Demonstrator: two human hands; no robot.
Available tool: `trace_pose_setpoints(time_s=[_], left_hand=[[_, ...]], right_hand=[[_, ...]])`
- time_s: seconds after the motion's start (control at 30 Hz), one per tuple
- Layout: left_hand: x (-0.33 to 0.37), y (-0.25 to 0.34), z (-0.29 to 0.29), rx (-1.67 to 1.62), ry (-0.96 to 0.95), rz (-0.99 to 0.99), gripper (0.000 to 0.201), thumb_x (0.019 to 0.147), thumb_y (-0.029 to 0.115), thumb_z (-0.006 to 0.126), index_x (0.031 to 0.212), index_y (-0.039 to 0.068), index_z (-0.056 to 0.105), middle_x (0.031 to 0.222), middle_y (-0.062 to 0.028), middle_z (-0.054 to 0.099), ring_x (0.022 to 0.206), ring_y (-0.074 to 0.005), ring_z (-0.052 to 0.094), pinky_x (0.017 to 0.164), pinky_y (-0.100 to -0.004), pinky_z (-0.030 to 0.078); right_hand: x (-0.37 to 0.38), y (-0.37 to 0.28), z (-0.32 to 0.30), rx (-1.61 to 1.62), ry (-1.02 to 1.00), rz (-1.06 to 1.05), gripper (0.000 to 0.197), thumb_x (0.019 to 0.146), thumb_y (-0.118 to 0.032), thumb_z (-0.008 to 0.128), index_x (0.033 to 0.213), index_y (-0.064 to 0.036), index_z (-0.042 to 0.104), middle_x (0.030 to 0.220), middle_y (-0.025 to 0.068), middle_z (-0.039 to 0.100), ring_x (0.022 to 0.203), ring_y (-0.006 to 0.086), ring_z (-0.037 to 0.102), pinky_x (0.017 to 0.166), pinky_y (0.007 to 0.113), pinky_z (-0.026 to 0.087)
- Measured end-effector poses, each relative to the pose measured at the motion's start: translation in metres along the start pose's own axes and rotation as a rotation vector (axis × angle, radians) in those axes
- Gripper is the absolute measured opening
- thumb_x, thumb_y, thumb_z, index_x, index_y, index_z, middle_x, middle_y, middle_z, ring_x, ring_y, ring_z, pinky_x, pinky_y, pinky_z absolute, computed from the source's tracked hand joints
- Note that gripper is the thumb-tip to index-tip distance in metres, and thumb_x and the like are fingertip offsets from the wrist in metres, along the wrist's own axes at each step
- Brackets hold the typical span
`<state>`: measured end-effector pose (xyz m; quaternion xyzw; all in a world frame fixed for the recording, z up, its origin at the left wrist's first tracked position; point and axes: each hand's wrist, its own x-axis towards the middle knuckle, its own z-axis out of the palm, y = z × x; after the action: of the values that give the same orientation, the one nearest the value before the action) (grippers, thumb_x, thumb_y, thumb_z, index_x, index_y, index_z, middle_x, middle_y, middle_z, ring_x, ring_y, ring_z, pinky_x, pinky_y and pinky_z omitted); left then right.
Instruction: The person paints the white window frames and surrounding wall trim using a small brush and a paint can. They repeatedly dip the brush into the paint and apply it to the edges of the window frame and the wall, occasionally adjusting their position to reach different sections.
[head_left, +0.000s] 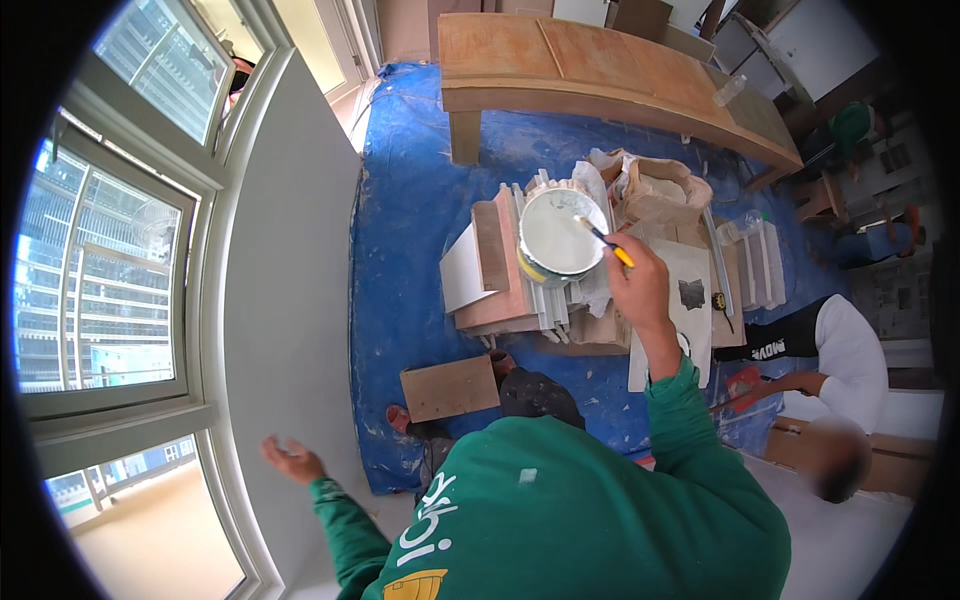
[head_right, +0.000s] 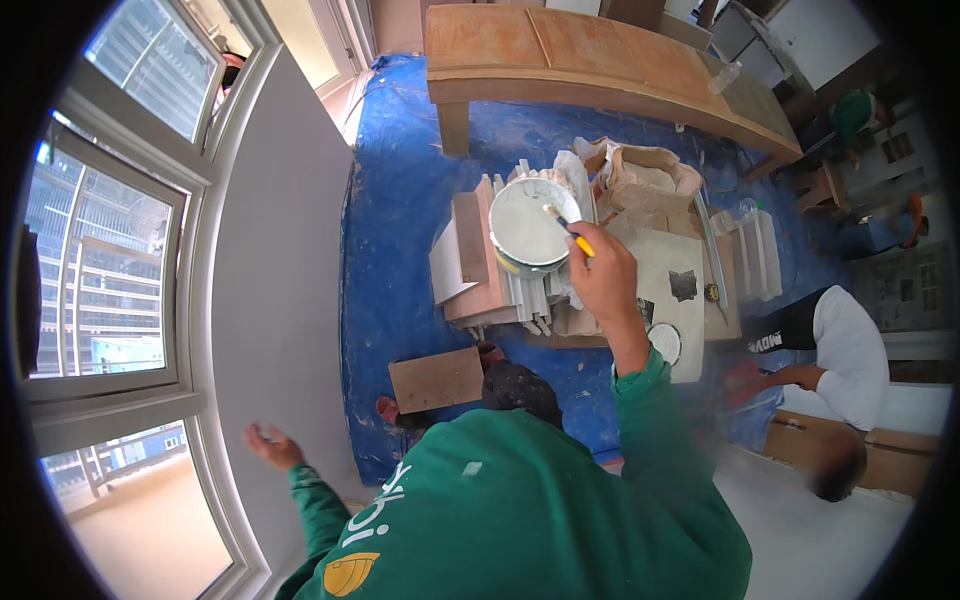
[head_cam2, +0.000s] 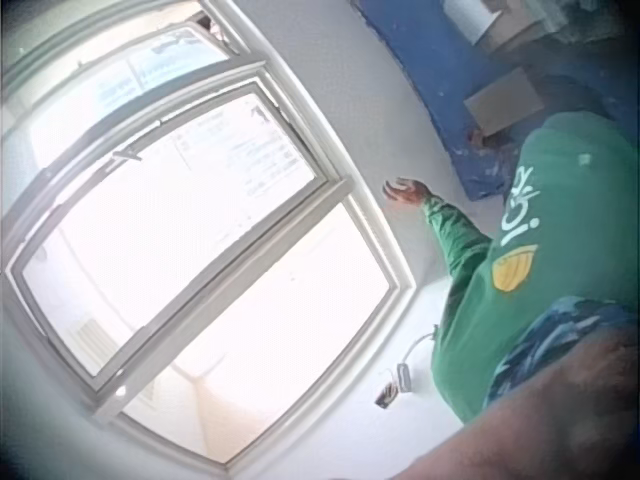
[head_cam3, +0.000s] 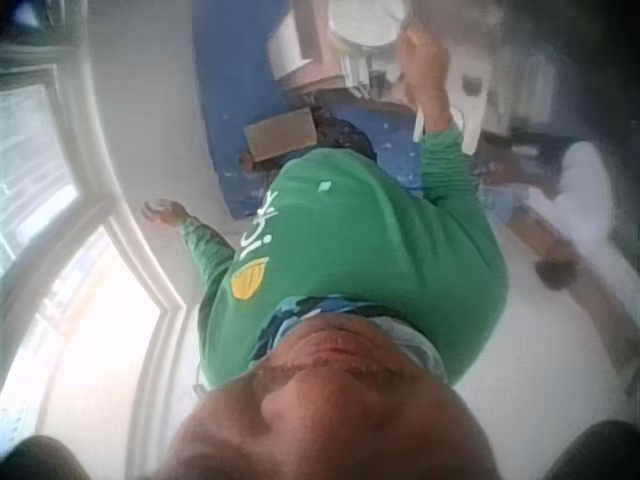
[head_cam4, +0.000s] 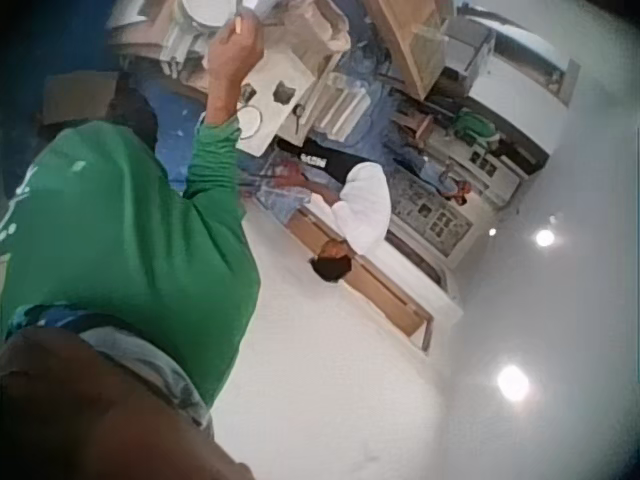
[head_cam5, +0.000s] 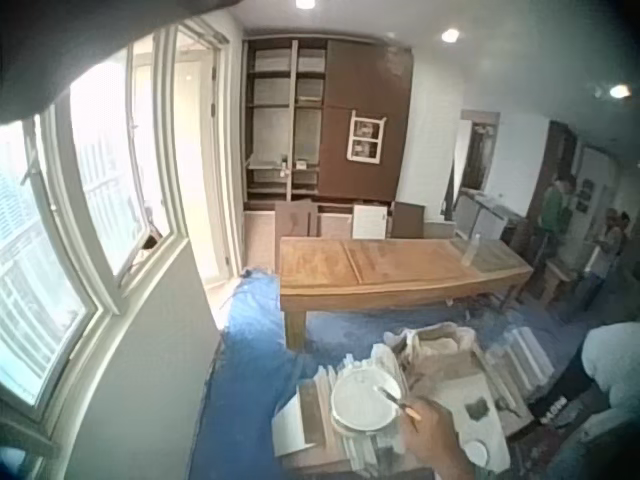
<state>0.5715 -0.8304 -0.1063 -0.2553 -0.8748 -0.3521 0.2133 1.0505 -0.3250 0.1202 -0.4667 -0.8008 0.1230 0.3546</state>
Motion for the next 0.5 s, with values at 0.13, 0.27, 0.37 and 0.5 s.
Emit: trace_pose_setpoints(time_s=[0.13, 0.27, 0.37, 0.5], left_hand=[[-0.097, 0.106, 0.017, 0.011, -0.499, -0.249, 0.036, 0.092, -0.001, 0.062, 0.128, 0.001, 0.061, 0.151, -0.0186, 0.044, 0.107, -0.0270, 0.065, 0.087, -0.0389, 0.057], [-0.149, 0.115, -0.027, 0.106, -0.615, -0.311, 0.033, 0.092, -0.001, 0.063, 0.125, 0.001, 0.062, 0.152, -0.0187, 0.043, 0.095, -0.0276, 0.068, 0.083, -0.0393, 0.057], [-0.171, 0.109, -0.066, 0.188, -0.516, -0.433, 0.030, 0.093, 0.000, 0.063, 0.123, 0.000, 0.062, 0.152, -0.0201, 0.043, 0.091, -0.0281, 0.068, 0.084, -0.0403, 0.057], [-0.198, 0.106, -0.096, 0.269, -0.411, -0.544, 0.029, 0.094, 0.001, 0.064, 0.122, -0.001, 0.063, 0.150, -0.0216, 0.043, 0.091, -0.0280, 0.068, 0.083, -0.0397, 0.056]], right_hand=[[0.014, 0.051, 0.012, 0.003, -0.234, -0.020, 0.017, 0.089, -0.009, 0.072, 0.107, -0.0072, 0.073, 0.097, 0.0149, 0.075, 0.090, 0.0363, 0.070, 0.077, 0.045, 0.055], [0.030, 0.081, 0.049, -0.080, -0.459, -0.158, 0.014, 0.090, -0.010, 0.071, 0.103, -0.0086, 0.075, 0.094, 0.0138, 0.076, 0.094, 0.0340, 0.070, 0.084, 0.046, 0.052], [0.034, 0.089, 0.061, -0.122, -0.629, -0.211, 0.012, 0.090, -0.013, 0.071, 0.100, -0.0078, 0.076, 0.091, 0.0131, 0.076, 0.092, 0.0336, 0.070, 0.085, 0.046, 0.051], [0.050, 0.083, 0.044, 0.043, -0.672, -0.003, 0.017, 0.091, -0.017, 0.073, 0.102, -0.0044, 0.077, 0.087, 0.0123, 0.077, 0.080, 0.0306, 0.072, 0.076, 0.043, 0.055]])
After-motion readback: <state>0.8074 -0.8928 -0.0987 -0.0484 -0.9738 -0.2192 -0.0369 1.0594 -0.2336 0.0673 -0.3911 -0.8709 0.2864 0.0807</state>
